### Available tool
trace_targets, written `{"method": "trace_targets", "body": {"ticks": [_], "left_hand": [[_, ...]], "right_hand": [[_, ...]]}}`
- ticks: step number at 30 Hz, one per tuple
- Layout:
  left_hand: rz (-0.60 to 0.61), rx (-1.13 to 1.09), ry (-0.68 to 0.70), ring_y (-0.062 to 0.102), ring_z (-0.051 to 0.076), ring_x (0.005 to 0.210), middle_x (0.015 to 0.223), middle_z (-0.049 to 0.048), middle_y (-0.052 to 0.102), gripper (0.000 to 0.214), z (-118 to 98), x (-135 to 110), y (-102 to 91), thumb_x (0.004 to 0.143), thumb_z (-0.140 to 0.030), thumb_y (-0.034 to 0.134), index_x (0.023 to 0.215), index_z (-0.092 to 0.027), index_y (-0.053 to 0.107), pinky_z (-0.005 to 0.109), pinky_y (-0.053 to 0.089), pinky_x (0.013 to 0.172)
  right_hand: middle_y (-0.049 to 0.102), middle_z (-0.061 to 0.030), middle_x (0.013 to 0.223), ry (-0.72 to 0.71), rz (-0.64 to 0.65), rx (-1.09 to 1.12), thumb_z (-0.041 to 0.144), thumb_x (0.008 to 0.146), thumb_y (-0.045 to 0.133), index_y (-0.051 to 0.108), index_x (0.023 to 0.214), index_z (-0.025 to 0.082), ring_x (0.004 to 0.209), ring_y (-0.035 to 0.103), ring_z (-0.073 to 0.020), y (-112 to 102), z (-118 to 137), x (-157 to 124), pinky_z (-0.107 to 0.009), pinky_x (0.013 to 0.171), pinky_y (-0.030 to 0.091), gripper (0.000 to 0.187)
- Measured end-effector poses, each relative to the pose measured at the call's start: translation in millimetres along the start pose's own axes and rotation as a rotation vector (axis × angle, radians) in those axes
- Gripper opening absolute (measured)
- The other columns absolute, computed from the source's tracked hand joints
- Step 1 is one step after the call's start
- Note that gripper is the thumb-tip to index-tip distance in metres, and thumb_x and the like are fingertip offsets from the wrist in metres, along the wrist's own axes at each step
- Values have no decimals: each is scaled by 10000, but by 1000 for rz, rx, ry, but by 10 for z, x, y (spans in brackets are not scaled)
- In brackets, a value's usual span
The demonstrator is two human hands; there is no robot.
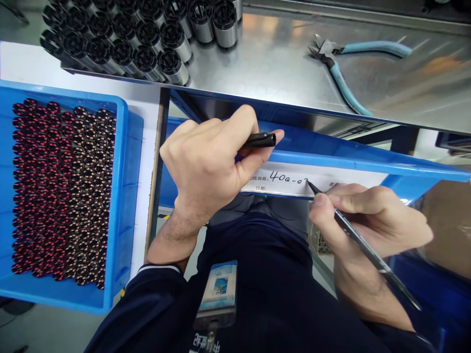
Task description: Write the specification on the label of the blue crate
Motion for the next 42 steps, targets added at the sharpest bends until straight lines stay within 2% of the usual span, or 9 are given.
{"method": "trace_targets", "body": {"ticks": [2,9,14,18,22,26,30,36,42], "left_hand": [[59,12,-43,592,156,642,691,-9,629,536,-4,-3,-11,1174,-689,713,898,-231,688,419,250,695],[65,33,-47,568,152,637,691,-14,603,488,-41,-2,-47,1200,-597,694,888,-226,637,410,260,706],[61,32,-32,538,144,626,676,-13,571,511,-10,-9,-11,1199,-622,687,880,-227,627,404,252,699],[-11,29,-1,483,134,605,654,-24,550,505,-7,-16,-11,1175,-614,740,868,-228,628,420,250,674],[58,29,-57,523,146,630,673,-13,584,514,-30,-7,-22,1200,-626,689,875,-235,620,421,257,692],[53,26,-81,517,156,622,665,-6,578,508,-55,7,-45,1202,-623,679,871,-242,618,426,250,700],[47,26,-80,483,149,611,670,-12,565,505,-55,14,-35,1196,-619,688,868,-240,622,427,252,708],[30,3,-92,434,151,632,671,-12,508,528,-23,-2,-19,1175,-622,691,844,-234,554,407,214,727],[18,-2,-81,411,156,617,663,-18,499,518,-30,-9,-24,1156,-609,721,834,-239,553,408,215,720]], "right_hand": [[735,46,774,0,20,-5,56,804,989,660,840,195,664,733,-128,-5,-1,-13,-287,650,595,360],[764,36,816,19,-44,30,115,852,974,648,873,217,647,714,-136,-26,-87,-55,-316,629,584,343],[731,52,771,-15,-23,-52,102,837,995,628,849,223,634,709,-131,-17,-63,-43,-304,601,582,387],[762,35,794,64,12,35,129,861,991,625,854,225,650,727,-159,-45,-38,-44,-352,637,606,379],[748,32,792,85,-44,49,97,863,959,607,854,215,667,726,-143,-76,-50,-54,-333,625,544,372],[717,40,765,68,7,4,80,846,951,542,821,212,623,662,-121,-49,-52,-50,-329,619,535,430],[706,45,755,109,-38,26,86,906,910,545,849,225,632,679,-131,-52,-14,-36,-332,626,536,394],[688,52,747,135,70,95,56,891,930,595,845,217,636,656,-131,-79,37,-75,-354,667,604,375],[739,45,800,83,-47,120,56,926,910,591,904,210,672,729,-133,-43,-21,-115,-332,725,646,355]]}}
Point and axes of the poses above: each hand's wrist, its own x-axis towards the middle knuckle, its own y-axis out of the palm, z = x × y, the point moved 3 cm from there along x, towards the middle knuckle
